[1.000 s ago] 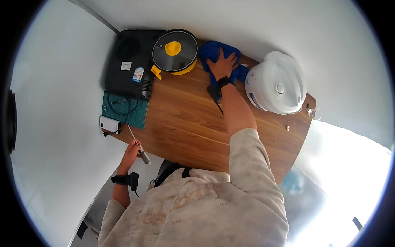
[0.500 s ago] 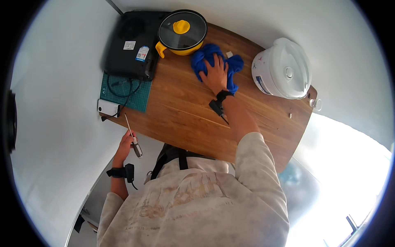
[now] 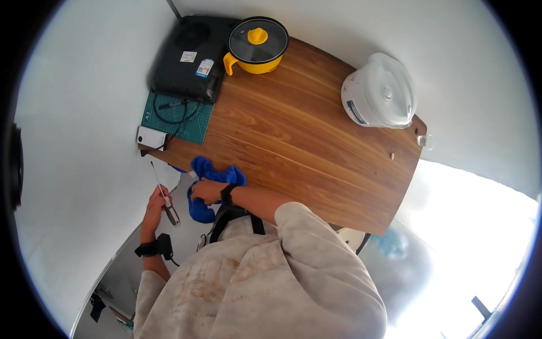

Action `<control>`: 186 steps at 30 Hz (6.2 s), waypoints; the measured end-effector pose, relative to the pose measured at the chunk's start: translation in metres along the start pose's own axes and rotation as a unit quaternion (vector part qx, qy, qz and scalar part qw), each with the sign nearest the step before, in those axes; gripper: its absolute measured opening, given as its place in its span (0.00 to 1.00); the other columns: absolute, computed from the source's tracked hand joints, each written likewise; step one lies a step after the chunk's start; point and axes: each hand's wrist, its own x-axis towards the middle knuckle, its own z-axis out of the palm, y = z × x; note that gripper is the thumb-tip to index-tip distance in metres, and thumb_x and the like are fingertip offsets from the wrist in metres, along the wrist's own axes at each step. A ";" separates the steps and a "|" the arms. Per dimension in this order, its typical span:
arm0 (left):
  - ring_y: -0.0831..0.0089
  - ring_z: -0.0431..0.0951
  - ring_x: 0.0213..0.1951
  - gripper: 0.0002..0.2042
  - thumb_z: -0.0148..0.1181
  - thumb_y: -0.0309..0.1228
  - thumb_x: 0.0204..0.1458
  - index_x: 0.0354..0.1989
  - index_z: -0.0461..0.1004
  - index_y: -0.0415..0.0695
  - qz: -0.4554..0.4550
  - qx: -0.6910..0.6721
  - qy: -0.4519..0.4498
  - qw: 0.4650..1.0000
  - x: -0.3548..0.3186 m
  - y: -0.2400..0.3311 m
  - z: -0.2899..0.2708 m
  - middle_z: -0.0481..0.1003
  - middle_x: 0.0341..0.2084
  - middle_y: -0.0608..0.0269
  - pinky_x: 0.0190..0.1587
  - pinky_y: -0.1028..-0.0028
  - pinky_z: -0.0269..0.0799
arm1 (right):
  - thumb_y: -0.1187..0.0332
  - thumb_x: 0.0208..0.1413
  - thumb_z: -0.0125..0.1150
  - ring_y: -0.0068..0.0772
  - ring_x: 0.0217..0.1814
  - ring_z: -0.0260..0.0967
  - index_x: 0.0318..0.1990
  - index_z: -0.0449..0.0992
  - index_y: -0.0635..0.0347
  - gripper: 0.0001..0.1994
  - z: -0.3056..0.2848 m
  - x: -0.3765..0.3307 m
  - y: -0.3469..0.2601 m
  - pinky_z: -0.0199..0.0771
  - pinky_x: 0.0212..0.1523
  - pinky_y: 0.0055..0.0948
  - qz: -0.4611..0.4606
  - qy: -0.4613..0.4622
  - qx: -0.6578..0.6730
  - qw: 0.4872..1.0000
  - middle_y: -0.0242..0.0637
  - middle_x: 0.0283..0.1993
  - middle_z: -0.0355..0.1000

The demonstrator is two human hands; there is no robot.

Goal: The person uses a screwdriver to tighten a screw on a glass lid, then places the lid on a yellow pot. They then use the screwdriver to tighten screws on the bottom of the pot. Finally, they wipe the table with a blue cloth.

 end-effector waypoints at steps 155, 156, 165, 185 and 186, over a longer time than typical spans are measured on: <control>0.79 0.63 0.34 0.07 0.45 0.33 0.52 0.37 0.65 0.48 0.032 -0.003 0.018 0.999 -0.021 0.060 0.015 0.65 0.31 0.69 0.39 0.77 0.63 | 0.75 0.45 0.64 0.52 0.59 0.65 0.54 0.74 0.50 0.24 -0.014 -0.013 -0.002 0.70 0.57 0.41 0.077 0.032 -0.086 0.993 0.46 0.56 0.68; 0.79 0.64 0.34 0.07 0.45 0.33 0.52 0.37 0.65 0.48 0.032 0.001 0.030 0.999 -0.028 0.058 0.009 0.66 0.31 0.69 0.39 0.77 0.63 | 0.75 0.45 0.64 0.51 0.58 0.67 0.53 0.74 0.51 0.24 -0.009 0.000 -0.011 0.70 0.56 0.41 0.065 -0.003 -0.050 0.997 0.46 0.54 0.70; 0.78 0.66 0.35 0.09 0.44 0.34 0.50 0.38 0.65 0.48 0.043 -0.027 0.068 0.996 -0.038 0.040 -0.001 0.66 0.30 0.69 0.39 0.77 0.64 | 0.66 0.45 0.69 0.53 0.53 0.74 0.57 0.74 0.54 0.27 -0.063 -0.066 0.000 0.74 0.54 0.43 0.079 0.138 0.142 0.977 0.49 0.50 0.77; 0.83 0.64 0.31 0.05 0.45 0.30 0.57 0.39 0.66 0.47 0.103 0.035 -0.125 0.986 0.056 0.096 0.066 0.64 0.29 0.73 0.35 0.78 0.63 | 0.77 0.39 0.69 0.61 0.68 0.59 0.57 0.72 0.52 0.32 -0.002 -0.364 -0.041 0.64 0.67 0.49 0.486 0.319 -0.159 0.797 0.55 0.70 0.56; 0.83 0.64 0.31 0.04 0.45 0.30 0.57 0.38 0.66 0.47 0.106 0.024 -0.133 0.985 0.059 0.101 0.070 0.64 0.28 0.73 0.33 0.79 0.62 | 0.76 0.39 0.70 0.62 0.68 0.59 0.58 0.71 0.52 0.33 -0.005 -0.360 -0.043 0.63 0.67 0.49 0.495 0.333 -0.142 0.790 0.55 0.70 0.56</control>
